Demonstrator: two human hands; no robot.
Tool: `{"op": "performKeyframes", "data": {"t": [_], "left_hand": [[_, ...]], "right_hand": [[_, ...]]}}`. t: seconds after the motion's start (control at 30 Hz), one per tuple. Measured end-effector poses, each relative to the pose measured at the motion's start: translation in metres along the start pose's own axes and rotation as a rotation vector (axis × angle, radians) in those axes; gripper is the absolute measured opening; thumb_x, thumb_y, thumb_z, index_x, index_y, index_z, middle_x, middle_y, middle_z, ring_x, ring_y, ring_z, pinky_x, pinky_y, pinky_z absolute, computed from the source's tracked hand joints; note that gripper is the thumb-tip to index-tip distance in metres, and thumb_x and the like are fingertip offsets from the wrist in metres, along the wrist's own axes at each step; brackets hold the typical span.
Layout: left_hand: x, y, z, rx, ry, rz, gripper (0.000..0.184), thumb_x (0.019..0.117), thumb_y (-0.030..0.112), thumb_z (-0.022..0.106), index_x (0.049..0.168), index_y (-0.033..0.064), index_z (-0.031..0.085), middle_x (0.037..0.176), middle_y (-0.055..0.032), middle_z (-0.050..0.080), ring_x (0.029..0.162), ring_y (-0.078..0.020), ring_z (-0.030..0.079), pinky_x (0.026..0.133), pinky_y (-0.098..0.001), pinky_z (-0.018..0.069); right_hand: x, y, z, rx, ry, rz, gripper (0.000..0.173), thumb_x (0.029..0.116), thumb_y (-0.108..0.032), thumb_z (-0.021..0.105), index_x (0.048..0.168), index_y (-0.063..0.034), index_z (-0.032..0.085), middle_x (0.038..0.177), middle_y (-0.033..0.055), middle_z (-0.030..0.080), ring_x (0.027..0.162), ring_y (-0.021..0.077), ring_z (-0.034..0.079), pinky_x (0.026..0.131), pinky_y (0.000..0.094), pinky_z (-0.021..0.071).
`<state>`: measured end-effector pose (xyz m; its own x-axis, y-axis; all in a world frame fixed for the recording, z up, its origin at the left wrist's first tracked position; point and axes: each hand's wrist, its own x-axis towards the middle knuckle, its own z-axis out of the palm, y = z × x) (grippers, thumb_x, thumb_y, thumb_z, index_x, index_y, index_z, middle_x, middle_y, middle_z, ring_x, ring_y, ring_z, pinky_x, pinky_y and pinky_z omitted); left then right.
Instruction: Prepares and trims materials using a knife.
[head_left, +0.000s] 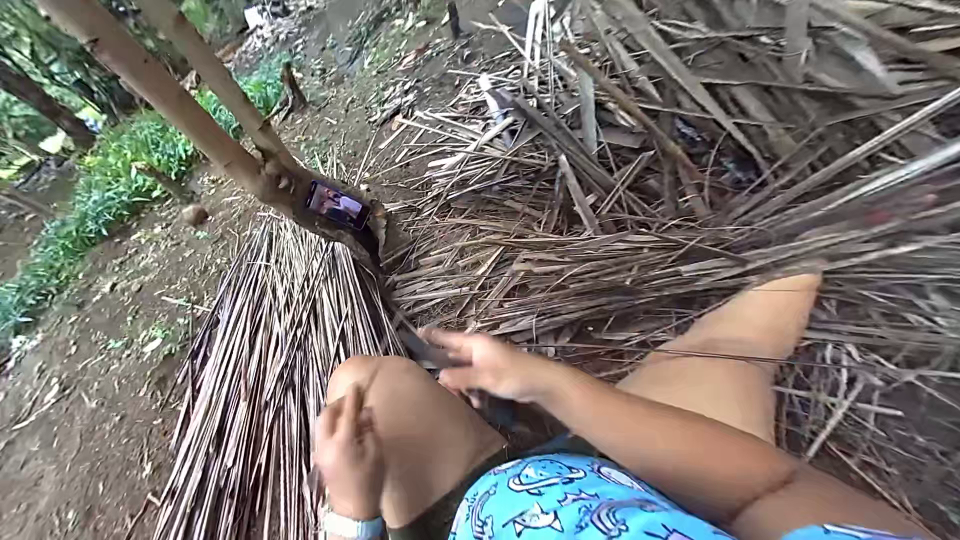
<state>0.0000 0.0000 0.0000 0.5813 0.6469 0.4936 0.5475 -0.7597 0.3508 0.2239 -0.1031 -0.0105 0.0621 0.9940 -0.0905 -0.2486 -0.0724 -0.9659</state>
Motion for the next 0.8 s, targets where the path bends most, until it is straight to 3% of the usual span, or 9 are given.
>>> {"op": "performKeyframes", "data": {"t": [0.07, 0.17, 0.3, 0.47, 0.5, 0.57, 0.63, 0.7, 0.8], "left_hand": [[0.005, 0.019, 0.028, -0.036, -0.002, 0.103, 0.035, 0.0984, 0.015, 0.053, 0.120, -0.0045, 0.073, 0.096, -0.0228, 0.071, 0.086, -0.0364, 0.069, 0.078, -0.0485, 0.0562], [0.006, 0.020, 0.036, -0.010, -0.003, 0.164, 0.035, 0.0999, 0.017, 0.052, 0.117, -0.0023, 0.075, 0.091, -0.0203, 0.071, 0.081, -0.0325, 0.068, 0.074, -0.0438, 0.0555], [0.000, 0.000, 0.020, 0.033, -0.051, 0.135, 0.034, 0.1002, 0.017, 0.051, 0.115, -0.0021, 0.076, 0.091, -0.0209, 0.072, 0.081, -0.0339, 0.070, 0.074, -0.0457, 0.0569], [-0.006, -0.075, -0.036, 0.037, -0.055, -0.385, 0.035, 0.1054, 0.008, 0.044, 0.125, -0.0110, 0.066, 0.114, -0.0320, 0.069, 0.109, -0.0435, 0.067, 0.099, -0.0587, 0.0482], [-0.009, -0.093, -0.051, -0.040, 0.041, -0.595, 0.038, 0.1084, 0.012, 0.040, 0.129, -0.0104, 0.063, 0.116, -0.0270, 0.069, 0.107, -0.0319, 0.067, 0.101, -0.0479, 0.0484], [-0.016, -0.129, -0.075, -0.362, 0.408, -0.907, 0.034, 0.1114, 0.020, 0.034, 0.122, 0.0020, 0.062, 0.083, 0.0005, 0.060, 0.064, -0.0022, 0.055, 0.062, -0.0180, 0.0482], [-0.021, -0.158, -0.095, -0.895, 0.711, -0.951, 0.037, 0.1137, 0.028, 0.022, 0.110, 0.0170, 0.057, 0.063, 0.0117, 0.055, 0.047, 0.0005, 0.053, 0.047, -0.0170, 0.0485], [-0.015, -0.157, -0.097, -1.313, 0.830, -0.787, 0.048, 0.1135, 0.033, 0.015, 0.104, 0.0180, 0.060, 0.063, 0.0099, 0.061, 0.054, -0.0047, 0.062, 0.055, -0.0237, 0.0574], [0.019, -0.099, -0.060, -1.597, 0.730, -0.597, 0.044, 0.1122, 0.017, 0.016, 0.099, 0.0115, 0.058, 0.082, 0.0017, 0.071, 0.081, -0.0125, 0.072, 0.082, -0.0309, 0.0613]], "right_hand": [[0.000, 0.004, 0.010, 0.022, 0.010, -0.014, 0.058, 0.1015, -0.012, 0.057, 0.155, -0.0078, 0.036, 0.103, -0.0005, 0.065, 0.064, -0.0010, 0.055, 0.054, 0.0171, 0.0477], [-0.008, -0.002, -0.018, 0.131, 0.303, -0.082, 0.039, 0.1023, -0.008, 0.052, 0.141, -0.0032, 0.051, 0.081, -0.0048, 0.059, 0.057, -0.0012, 0.053, 0.052, 0.0156, 0.0486], [-0.022, -0.013, -0.081, 0.182, 0.657, -0.202, 0.040, 0.1070, -0.010, 0.045, 0.147, -0.0112, 0.046, 0.073, -0.0067, 0.055, 0.052, 0.0005, 0.052, 0.049, 0.0168, 0.0495], [-0.058, -0.010, -0.162, 0.216, 0.990, -0.336, 0.032, 0.1103, -0.023, 0.041, 0.142, -0.0217, 0.048, 0.066, -0.0129, 0.051, 0.053, -0.0004, 0.053, 0.051, 0.0180, 0.0505], [-0.070, -0.006, -0.179, 0.253, 1.050, -0.357, 0.029, 0.1106, -0.026, 0.041, 0.139, -0.0247, 0.049, 0.065, -0.0134, 0.050, 0.053, -0.0002, 0.053, 0.051, 0.0183, 0.0503], [-0.093, 0.004, -0.210, 0.329, 1.153, -0.396, 0.023, 0.1105, -0.034, 0.042, 0.131, -0.0316, 0.052, 0.064, -0.0144, 0.050, 0.053, 0.0003, 0.053, 0.052, 0.0194, 0.0503], [-0.105, 0.014, -0.221, 0.360, 1.225, -0.411, 0.019, 0.1098, -0.037, 0.043, 0.125, -0.0362, 0.053, 0.064, -0.0149, 0.049, 0.054, 0.0003, 0.053, 0.052, 0.0195, 0.0499], [-0.099, 0.017, -0.203, 0.351, 1.194, -0.380, 0.019, 0.1103, -0.037, 0.041, 0.126, -0.0351, 0.052, 0.064, -0.0144, 0.049, 0.053, 0.0007, 0.052, 0.052, 0.0199, 0.0495], [-0.066, 0.012, -0.125, 0.328, 0.843, -0.233, 0.029, 0.1105, -0.020, 0.036, 0.136, -0.0261, 0.049, 0.065, -0.0116, 0.049, 0.050, -0.0002, 0.051, 0.047, 0.0178, 0.0494]]}}
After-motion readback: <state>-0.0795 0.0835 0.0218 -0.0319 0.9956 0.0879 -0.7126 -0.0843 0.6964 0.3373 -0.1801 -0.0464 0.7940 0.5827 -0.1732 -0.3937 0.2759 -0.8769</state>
